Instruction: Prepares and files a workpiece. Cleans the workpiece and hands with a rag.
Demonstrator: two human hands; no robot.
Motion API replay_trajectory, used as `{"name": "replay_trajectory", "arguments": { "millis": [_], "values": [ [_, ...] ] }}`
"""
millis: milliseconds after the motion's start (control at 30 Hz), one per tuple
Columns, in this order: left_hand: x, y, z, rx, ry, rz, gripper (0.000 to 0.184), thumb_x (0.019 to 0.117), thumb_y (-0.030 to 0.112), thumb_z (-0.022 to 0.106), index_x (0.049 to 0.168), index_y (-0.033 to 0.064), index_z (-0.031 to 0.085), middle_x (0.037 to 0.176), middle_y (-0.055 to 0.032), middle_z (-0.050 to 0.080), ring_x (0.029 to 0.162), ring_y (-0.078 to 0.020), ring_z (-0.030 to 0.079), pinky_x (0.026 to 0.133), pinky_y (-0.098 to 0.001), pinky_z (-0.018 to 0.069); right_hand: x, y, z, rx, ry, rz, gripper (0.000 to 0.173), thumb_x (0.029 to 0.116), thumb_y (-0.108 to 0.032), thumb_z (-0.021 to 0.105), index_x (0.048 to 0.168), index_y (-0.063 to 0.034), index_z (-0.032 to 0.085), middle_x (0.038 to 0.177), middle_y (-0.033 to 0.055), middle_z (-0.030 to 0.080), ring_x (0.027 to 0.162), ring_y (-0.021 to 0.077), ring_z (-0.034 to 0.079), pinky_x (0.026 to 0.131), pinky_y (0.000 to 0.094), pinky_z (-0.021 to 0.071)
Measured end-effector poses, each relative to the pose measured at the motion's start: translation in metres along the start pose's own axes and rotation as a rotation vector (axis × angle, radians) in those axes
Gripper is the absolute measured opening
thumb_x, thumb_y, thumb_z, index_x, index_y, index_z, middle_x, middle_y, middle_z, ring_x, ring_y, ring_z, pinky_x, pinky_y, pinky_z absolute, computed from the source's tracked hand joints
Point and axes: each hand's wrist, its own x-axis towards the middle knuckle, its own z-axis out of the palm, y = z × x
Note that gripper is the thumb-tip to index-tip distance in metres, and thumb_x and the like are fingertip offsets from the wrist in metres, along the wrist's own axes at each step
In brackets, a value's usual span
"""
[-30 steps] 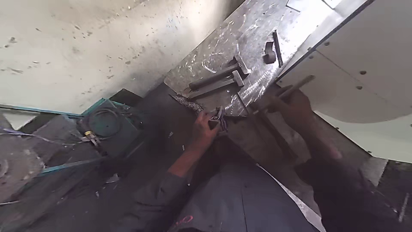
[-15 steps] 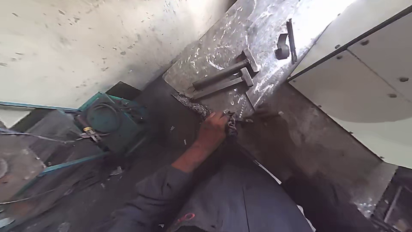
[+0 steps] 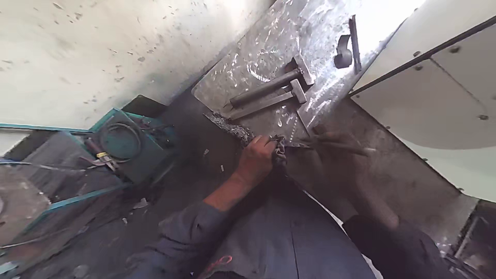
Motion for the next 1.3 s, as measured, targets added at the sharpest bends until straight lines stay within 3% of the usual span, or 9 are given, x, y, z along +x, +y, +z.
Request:
{"name": "replay_trajectory", "arguments": {
  "millis": [67, 233, 433, 600, 700, 867, 1067, 1200, 1300],
  "values": [
    [0.002, 0.001, 0.000, -0.003, 0.005, 0.009, 0.016, 0.0856, 0.008, 0.069, 0.099, 0.0040, 0.076, 0.098, -0.0151, 0.072, 0.091, -0.0320, 0.070, 0.079, -0.0457, 0.0599, 0.000, 0.015, 0.016, 0.025, -0.118, 0.096, 0.021, 0.1021, -0.030, 0.060, 0.110, -0.0147, 0.074, 0.102, 0.0000, 0.073, 0.091, 0.0088, 0.069, 0.083, 0.0331, 0.0592],
    [0.001, 0.001, -0.003, -0.006, -0.022, -0.009, 0.017, 0.0888, 0.009, 0.068, 0.102, 0.0042, 0.077, 0.101, -0.0150, 0.072, 0.095, -0.0314, 0.070, 0.082, -0.0454, 0.0598, -0.002, -0.010, -0.005, 0.044, 0.145, -0.074, 0.017, 0.1017, -0.020, 0.063, 0.103, -0.0055, 0.072, 0.098, 0.0036, 0.073, 0.088, 0.0044, 0.069, 0.081, 0.0245, 0.0599],
    [0.006, 0.000, -0.005, -0.010, -0.034, 0.006, 0.016, 0.0876, 0.006, 0.069, 0.101, 0.0026, 0.076, 0.099, -0.0159, 0.071, 0.092, -0.0326, 0.070, 0.079, -0.0467, 0.0603, 0.001, -0.002, -0.005, -0.025, -0.005, 0.236, 0.028, 0.1041, -0.029, 0.057, 0.108, -0.0064, 0.073, 0.097, 0.0077, 0.074, 0.089, 0.0163, 0.070, 0.082, 0.0404, 0.0575],
    [0.010, -0.014, -0.004, -0.076, -0.102, 0.074, 0.029, 0.0880, 0.019, 0.071, 0.111, 0.0019, 0.073, 0.110, -0.0159, 0.073, 0.103, -0.0331, 0.070, 0.089, -0.0488, 0.0580, -0.032, 0.011, 0.007, 0.180, 0.317, -0.168, 0.012, 0.1009, -0.013, 0.064, 0.101, -0.0017, 0.068, 0.102, 0.0068, 0.074, 0.098, 0.0071, 0.071, 0.088, 0.0251, 0.0612],
    [0.017, -0.005, -0.016, -0.225, -0.177, -0.117, 0.028, 0.0870, 0.025, 0.075, 0.100, -0.0001, 0.073, 0.095, -0.0155, 0.072, 0.091, -0.0299, 0.072, 0.083, -0.0505, 0.0587, -0.036, 0.024, 0.021, 0.148, 0.159, -0.084, 0.020, 0.1008, -0.018, 0.062, 0.104, -0.0025, 0.074, 0.103, 0.0075, 0.074, 0.097, 0.0089, 0.070, 0.091, 0.0276, 0.0579],
    [0.019, 0.009, -0.029, -0.546, -0.364, -0.625, 0.028, 0.0869, 0.028, 0.080, 0.099, 0.0044, 0.072, 0.086, -0.0066, 0.071, 0.080, -0.0148, 0.069, 0.080, -0.0424, 0.0578, -0.033, 0.002, -0.012, 0.311, 0.488, -0.269, 0.006, 0.0986, -0.012, 0.067, 0.104, -0.0122, 0.066, 0.101, -0.0006, 0.074, 0.099, 0.0116, 0.073, 0.084, 0.0301, 0.0645],
    [0.004, 0.021, -0.016, -0.647, -0.278, -0.723, 0.061, 0.0881, 0.018, 0.077, 0.140, -0.0006, 0.050, 0.120, -0.0175, 0.066, 0.109, -0.0207, 0.066, 0.099, -0.0404, 0.0542, -0.015, 0.008, 0.003, 0.098, -0.061, 0.214, 0.025, 0.1014, -0.024, 0.060, 0.103, -0.0043, 0.075, 0.097, 0.0091, 0.073, 0.088, 0.0144, 0.068, 0.083, 0.0362, 0.0576],
    [-0.011, 0.028, -0.010, -0.610, -0.234, -0.740, 0.062, 0.0865, 0.027, 0.078, 0.136, -0.0007, 0.052, 0.113, -0.0150, 0.069, 0.104, -0.0196, 0.068, 0.095, -0.0409, 0.0556, -0.029, -0.001, -0.006, 0.194, 0.301, -0.085, 0.014, 0.0991, -0.018, 0.068, 0.104, -0.0044, 0.067, 0.100, 0.0038, 0.074, 0.092, 0.0064, 0.071, 0.082, 0.0265, 0.0619],
    [-0.018, 0.029, -0.005, -0.529, -0.253, -0.715, 0.057, 0.0915, 0.029, 0.073, 0.137, 0.0020, 0.052, 0.114, -0.0141, 0.070, 0.107, -0.0205, 0.069, 0.097, -0.0419, 0.0551, -0.030, 0.017, 0.014, 0.133, -0.013, 0.016, 0.021, 0.1023, -0.026, 0.062, 0.107, -0.0109, 0.075, 0.105, 0.0012, 0.073, 0.095, 0.0078, 0.068, 0.088, 0.0307, 0.0581]
  ]
}}
